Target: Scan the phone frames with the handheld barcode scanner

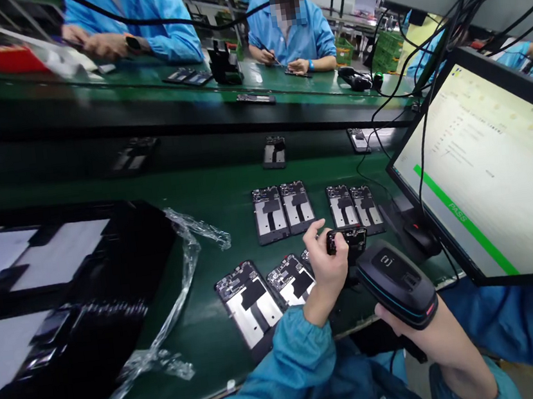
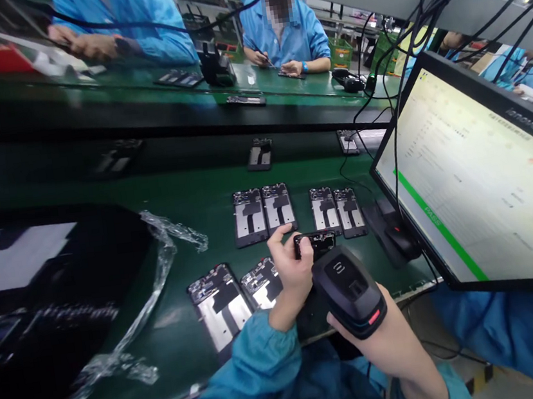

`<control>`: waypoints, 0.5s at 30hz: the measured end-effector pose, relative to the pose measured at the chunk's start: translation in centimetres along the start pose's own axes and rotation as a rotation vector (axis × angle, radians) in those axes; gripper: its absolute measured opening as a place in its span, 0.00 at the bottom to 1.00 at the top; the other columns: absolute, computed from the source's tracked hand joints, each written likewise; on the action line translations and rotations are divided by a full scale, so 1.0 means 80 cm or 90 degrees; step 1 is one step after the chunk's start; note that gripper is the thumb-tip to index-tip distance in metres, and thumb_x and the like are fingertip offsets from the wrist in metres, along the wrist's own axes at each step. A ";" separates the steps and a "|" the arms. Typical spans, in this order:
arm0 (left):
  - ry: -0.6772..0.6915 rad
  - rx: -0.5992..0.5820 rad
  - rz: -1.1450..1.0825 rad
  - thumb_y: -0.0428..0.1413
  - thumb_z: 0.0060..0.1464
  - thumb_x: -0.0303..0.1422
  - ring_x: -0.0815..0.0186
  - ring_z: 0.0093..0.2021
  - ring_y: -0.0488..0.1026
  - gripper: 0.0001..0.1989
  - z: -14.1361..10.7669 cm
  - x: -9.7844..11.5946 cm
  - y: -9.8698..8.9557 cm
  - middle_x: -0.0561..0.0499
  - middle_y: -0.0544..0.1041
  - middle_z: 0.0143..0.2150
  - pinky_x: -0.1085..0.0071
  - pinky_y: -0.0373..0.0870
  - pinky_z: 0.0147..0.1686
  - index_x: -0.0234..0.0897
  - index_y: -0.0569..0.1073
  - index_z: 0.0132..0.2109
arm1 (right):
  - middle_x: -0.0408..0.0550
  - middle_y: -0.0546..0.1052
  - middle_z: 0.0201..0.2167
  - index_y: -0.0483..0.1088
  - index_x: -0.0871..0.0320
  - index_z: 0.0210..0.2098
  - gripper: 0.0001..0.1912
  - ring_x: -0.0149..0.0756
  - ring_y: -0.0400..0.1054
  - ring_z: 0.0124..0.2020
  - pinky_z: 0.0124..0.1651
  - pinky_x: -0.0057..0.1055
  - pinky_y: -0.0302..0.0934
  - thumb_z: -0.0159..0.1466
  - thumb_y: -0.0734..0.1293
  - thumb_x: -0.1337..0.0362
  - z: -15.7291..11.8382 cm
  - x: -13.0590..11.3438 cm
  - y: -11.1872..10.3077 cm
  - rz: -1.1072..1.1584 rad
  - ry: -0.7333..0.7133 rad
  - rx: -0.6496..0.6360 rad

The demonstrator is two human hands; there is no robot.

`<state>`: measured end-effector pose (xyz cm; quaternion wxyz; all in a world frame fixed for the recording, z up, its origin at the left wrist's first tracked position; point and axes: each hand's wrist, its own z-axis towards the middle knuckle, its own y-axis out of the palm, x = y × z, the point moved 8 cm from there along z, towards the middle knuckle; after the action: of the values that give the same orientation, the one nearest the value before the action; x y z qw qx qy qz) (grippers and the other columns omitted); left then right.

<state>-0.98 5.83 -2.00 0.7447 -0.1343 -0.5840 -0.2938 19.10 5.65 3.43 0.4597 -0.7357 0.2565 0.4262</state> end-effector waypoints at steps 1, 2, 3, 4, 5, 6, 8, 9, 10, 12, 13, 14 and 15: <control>-0.005 -0.011 -0.001 0.54 0.59 0.34 0.71 0.30 0.71 0.19 -0.001 0.000 0.002 0.51 0.70 0.37 0.73 0.71 0.31 0.37 0.60 0.55 | 0.42 0.73 0.17 0.75 0.55 0.30 0.17 0.41 0.71 0.24 0.26 0.34 0.69 0.54 0.74 0.48 -0.001 0.002 -0.003 0.001 0.000 0.006; -0.009 -0.017 0.000 0.53 0.59 0.34 0.71 0.31 0.71 0.19 -0.002 -0.001 0.002 0.50 0.70 0.38 0.73 0.72 0.31 0.37 0.59 0.55 | 0.43 0.74 0.19 0.75 0.56 0.31 0.17 0.41 0.72 0.25 0.26 0.34 0.70 0.54 0.74 0.49 -0.002 0.003 -0.005 0.001 0.000 0.010; -0.010 -0.017 0.003 0.54 0.59 0.35 0.70 0.32 0.72 0.19 -0.003 -0.001 0.002 0.48 0.70 0.40 0.72 0.72 0.33 0.37 0.59 0.56 | 0.45 0.76 0.21 0.75 0.56 0.32 0.17 0.41 0.72 0.26 0.27 0.34 0.70 0.54 0.75 0.50 -0.003 0.002 -0.007 0.002 -0.003 0.012; -0.007 -0.008 0.009 0.54 0.59 0.35 0.70 0.34 0.73 0.20 -0.003 -0.001 0.001 0.46 0.71 0.43 0.72 0.73 0.35 0.37 0.60 0.55 | 0.46 0.77 0.23 0.75 0.57 0.34 0.16 0.42 0.73 0.27 0.27 0.34 0.70 0.54 0.75 0.52 -0.004 -0.001 -0.009 0.005 -0.011 0.013; -0.003 0.002 0.015 0.55 0.58 0.35 0.69 0.36 0.73 0.20 -0.004 -0.001 0.001 0.44 0.70 0.47 0.71 0.73 0.36 0.37 0.60 0.55 | 0.47 0.78 0.25 0.74 0.57 0.35 0.15 0.42 0.73 0.28 0.28 0.34 0.70 0.55 0.75 0.54 -0.004 -0.007 -0.010 0.010 -0.026 0.009; -0.002 0.010 0.019 0.55 0.58 0.35 0.69 0.37 0.73 0.20 -0.004 -0.002 0.001 0.42 0.70 0.49 0.71 0.73 0.37 0.37 0.60 0.55 | 0.48 0.79 0.28 0.74 0.57 0.37 0.14 0.42 0.74 0.29 0.30 0.34 0.71 0.55 0.75 0.57 -0.006 -0.015 -0.008 0.016 -0.046 -0.007; -0.008 0.022 0.030 0.57 0.56 0.35 0.69 0.36 0.73 0.22 -0.005 -0.003 0.003 0.43 0.70 0.48 0.70 0.73 0.38 0.37 0.61 0.55 | 0.48 0.80 0.33 0.72 0.56 0.40 0.12 0.41 0.74 0.33 0.35 0.34 0.71 0.56 0.73 0.65 -0.009 -0.034 0.004 0.030 -0.097 -0.058; -0.015 0.028 0.038 0.57 0.55 0.35 0.70 0.34 0.73 0.23 -0.006 -0.003 0.005 0.45 0.71 0.46 0.71 0.73 0.37 0.37 0.61 0.55 | 0.47 0.80 0.35 0.71 0.56 0.41 0.13 0.40 0.74 0.34 0.37 0.32 0.70 0.56 0.71 0.68 -0.012 -0.043 0.012 0.037 -0.119 -0.090; -0.026 0.036 0.048 0.58 0.54 0.35 0.70 0.32 0.73 0.24 -0.007 -0.003 0.007 0.47 0.72 0.42 0.71 0.73 0.37 0.37 0.61 0.56 | 0.46 0.79 0.36 0.70 0.55 0.42 0.13 0.39 0.73 0.35 0.38 0.31 0.69 0.57 0.69 0.71 -0.015 -0.050 0.020 0.044 -0.135 -0.116; -0.049 0.059 0.073 0.58 0.54 0.35 0.71 0.29 0.72 0.25 -0.008 0.000 0.010 0.53 0.72 0.35 0.71 0.72 0.36 0.37 0.60 0.57 | 0.44 0.78 0.36 0.69 0.55 0.44 0.16 0.37 0.72 0.34 0.37 0.29 0.67 0.57 0.66 0.74 -0.019 -0.059 0.032 0.056 -0.150 -0.136; -0.056 0.072 0.085 0.58 0.53 0.35 0.71 0.28 0.72 0.26 -0.009 0.003 0.010 0.54 0.72 0.33 0.71 0.71 0.36 0.38 0.60 0.57 | 0.44 0.78 0.36 0.69 0.55 0.45 0.16 0.36 0.72 0.34 0.37 0.28 0.66 0.58 0.66 0.74 -0.020 -0.060 0.035 0.062 -0.154 -0.132; -0.061 0.080 0.098 0.58 0.53 0.35 0.71 0.28 0.72 0.26 -0.009 0.006 0.011 0.54 0.72 0.33 0.71 0.71 0.36 0.38 0.60 0.57 | 0.44 0.78 0.37 0.69 0.55 0.46 0.17 0.36 0.72 0.35 0.37 0.28 0.66 0.58 0.66 0.73 -0.021 -0.061 0.037 0.066 -0.155 -0.127; -0.064 0.084 0.108 0.58 0.53 0.35 0.71 0.28 0.72 0.26 -0.010 0.009 0.012 0.54 0.72 0.33 0.71 0.71 0.36 0.38 0.61 0.57 | 0.44 0.78 0.37 0.68 0.55 0.47 0.17 0.36 0.72 0.35 0.38 0.28 0.66 0.59 0.66 0.73 -0.021 -0.060 0.038 0.069 -0.156 -0.121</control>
<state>0.29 5.95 -1.39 0.7439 -0.1482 -0.6251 -0.1838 15.03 2.70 6.55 0.3922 -0.7034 0.1964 0.5593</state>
